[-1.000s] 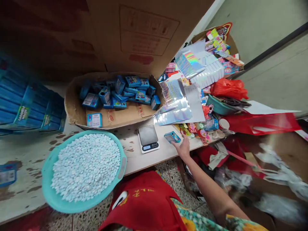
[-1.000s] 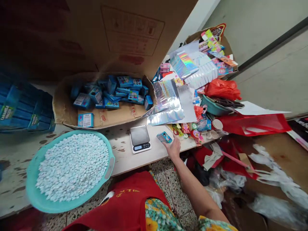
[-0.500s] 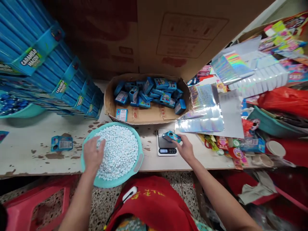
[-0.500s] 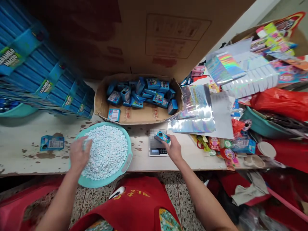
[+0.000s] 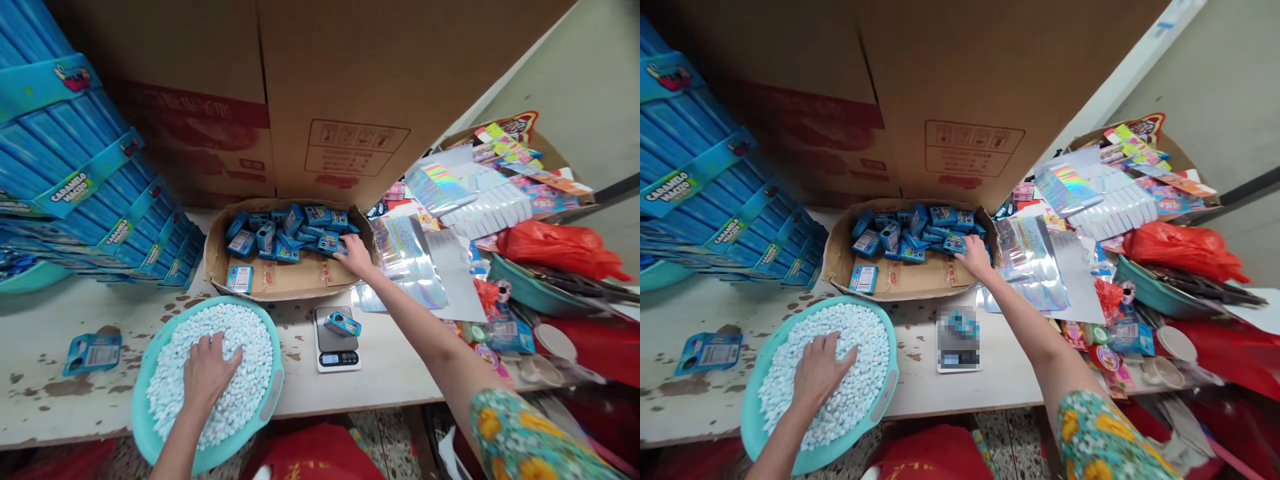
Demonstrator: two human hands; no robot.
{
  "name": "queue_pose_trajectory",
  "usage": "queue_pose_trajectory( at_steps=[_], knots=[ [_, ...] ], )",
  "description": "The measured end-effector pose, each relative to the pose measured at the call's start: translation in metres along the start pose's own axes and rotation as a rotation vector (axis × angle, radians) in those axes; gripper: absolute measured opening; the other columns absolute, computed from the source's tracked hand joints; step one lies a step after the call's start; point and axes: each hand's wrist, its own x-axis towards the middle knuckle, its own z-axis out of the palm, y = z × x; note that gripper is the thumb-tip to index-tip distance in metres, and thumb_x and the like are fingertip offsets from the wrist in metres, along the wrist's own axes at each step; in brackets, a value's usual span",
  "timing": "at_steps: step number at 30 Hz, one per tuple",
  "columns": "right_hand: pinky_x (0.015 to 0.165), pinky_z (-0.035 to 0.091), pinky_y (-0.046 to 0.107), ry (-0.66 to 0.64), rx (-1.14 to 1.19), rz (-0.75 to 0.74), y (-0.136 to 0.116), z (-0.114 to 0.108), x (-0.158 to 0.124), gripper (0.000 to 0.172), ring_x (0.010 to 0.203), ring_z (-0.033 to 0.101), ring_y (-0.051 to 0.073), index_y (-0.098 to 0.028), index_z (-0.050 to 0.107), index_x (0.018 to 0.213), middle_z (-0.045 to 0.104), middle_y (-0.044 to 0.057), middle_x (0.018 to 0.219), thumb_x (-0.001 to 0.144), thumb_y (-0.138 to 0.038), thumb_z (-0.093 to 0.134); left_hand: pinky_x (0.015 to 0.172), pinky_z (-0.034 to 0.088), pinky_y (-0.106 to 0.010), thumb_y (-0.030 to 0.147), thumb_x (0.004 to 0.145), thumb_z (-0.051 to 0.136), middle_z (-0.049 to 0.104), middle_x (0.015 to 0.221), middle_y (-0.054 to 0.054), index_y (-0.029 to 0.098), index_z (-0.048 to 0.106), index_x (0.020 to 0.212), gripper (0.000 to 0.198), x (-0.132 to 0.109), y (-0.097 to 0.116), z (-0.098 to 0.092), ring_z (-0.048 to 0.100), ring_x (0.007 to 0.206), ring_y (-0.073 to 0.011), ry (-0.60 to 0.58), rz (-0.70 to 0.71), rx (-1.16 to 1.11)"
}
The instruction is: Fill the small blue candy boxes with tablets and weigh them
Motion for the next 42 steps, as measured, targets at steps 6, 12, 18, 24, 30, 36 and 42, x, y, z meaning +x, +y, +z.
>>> queue_pose_trajectory(
  at_steps=[6, 12, 18, 24, 30, 36, 42],
  knots=[
    [0.091, 0.046, 0.048, -0.259, -0.148, 0.016, 0.001, 0.066, 0.055, 0.090, 0.123, 0.044, 0.040, -0.014, 0.039, 0.134, 0.034, 0.024, 0.143, 0.059, -0.034, 0.083, 0.076, 0.043, -0.038, 0.039, 0.085, 0.041, 0.055, 0.107, -0.014, 0.018, 0.057, 0.116, 0.041, 0.007, 0.000, 0.011, 0.052, 0.100, -0.0319, -0.055, -0.038, -0.025],
    [0.089, 0.043, 0.047, -0.329, -0.255, 0.009, 0.010, 0.077, 0.061, 0.064, 0.109, 0.055, 0.034, -0.010, 0.036, 0.133, 0.042, 0.025, 0.134, 0.077, -0.022, 0.064, 0.076, 0.043, -0.037, 0.035, 0.085, 0.044, 0.060, 0.106, -0.012, 0.022, 0.059, 0.118, 0.038, 0.007, -0.003, 0.027, 0.055, 0.098, -0.0291, 0.061, -0.086, -0.115],
    [0.078, 0.047, 0.040, -0.107, 0.092, -0.011, 0.016, 0.023, 0.027, 0.038, 0.086, 0.058, 0.026, -0.012, 0.060, 0.097, 0.064, 0.011, 0.093, 0.078, -0.045, 0.064, 0.082, 0.043, -0.034, 0.038, 0.081, 0.051, 0.065, 0.103, -0.009, 0.020, 0.066, 0.107, 0.034, 0.010, -0.011, 0.036, 0.059, 0.094, -0.0253, 0.219, -0.205, -0.381],
    [0.071, 0.048, 0.033, 0.261, 0.694, 0.013, -0.021, -0.044, -0.068, 0.048, 0.075, 0.056, 0.017, -0.019, 0.059, 0.099, 0.061, -0.001, 0.084, 0.066, -0.052, 0.074, 0.060, 0.043, -0.027, 0.042, 0.067, 0.066, 0.057, 0.066, 0.002, 0.020, 0.064, 0.084, 0.029, 0.005, -0.005, 0.014, 0.050, 0.056, -0.0131, 0.316, -0.561, -0.955],
    [0.069, 0.050, 0.032, -0.011, 1.068, 0.130, -0.099, -0.041, -0.142, 0.041, 0.072, 0.060, 0.017, -0.020, 0.061, 0.093, 0.065, 0.000, 0.080, 0.066, -0.047, 0.076, 0.039, 0.029, -0.017, 0.043, 0.070, 0.058, 0.058, 0.069, -0.001, 0.019, 0.051, 0.080, 0.027, -0.001, -0.001, -0.015, 0.050, 0.048, -0.0093, 0.052, -0.757, -1.998],
    [0.078, 0.051, 0.035, -0.295, 1.084, -0.009, -0.162, -0.022, -0.183, 0.044, 0.084, 0.062, 0.020, -0.023, 0.061, 0.108, 0.067, 0.003, 0.096, 0.072, -0.046, 0.073, 0.036, 0.028, -0.016, 0.035, 0.074, 0.057, 0.056, 0.066, -0.002, 0.018, 0.046, 0.072, 0.020, -0.003, -0.011, -0.028, 0.047, 0.045, -0.0078, 0.003, -0.803, -2.374],
    [0.083, 0.049, 0.038, -0.258, 0.922, -0.220, -0.194, -0.012, -0.197, 0.034, 0.091, 0.061, 0.023, -0.021, 0.063, 0.100, 0.064, 0.006, 0.097, 0.075, -0.043, 0.070, 0.035, 0.026, -0.015, 0.031, 0.076, 0.058, 0.049, 0.057, 0.003, 0.019, 0.044, 0.071, 0.020, -0.009, -0.002, -0.058, 0.041, 0.039, -0.0062, -0.032, -0.811, -2.395]
  ],
)
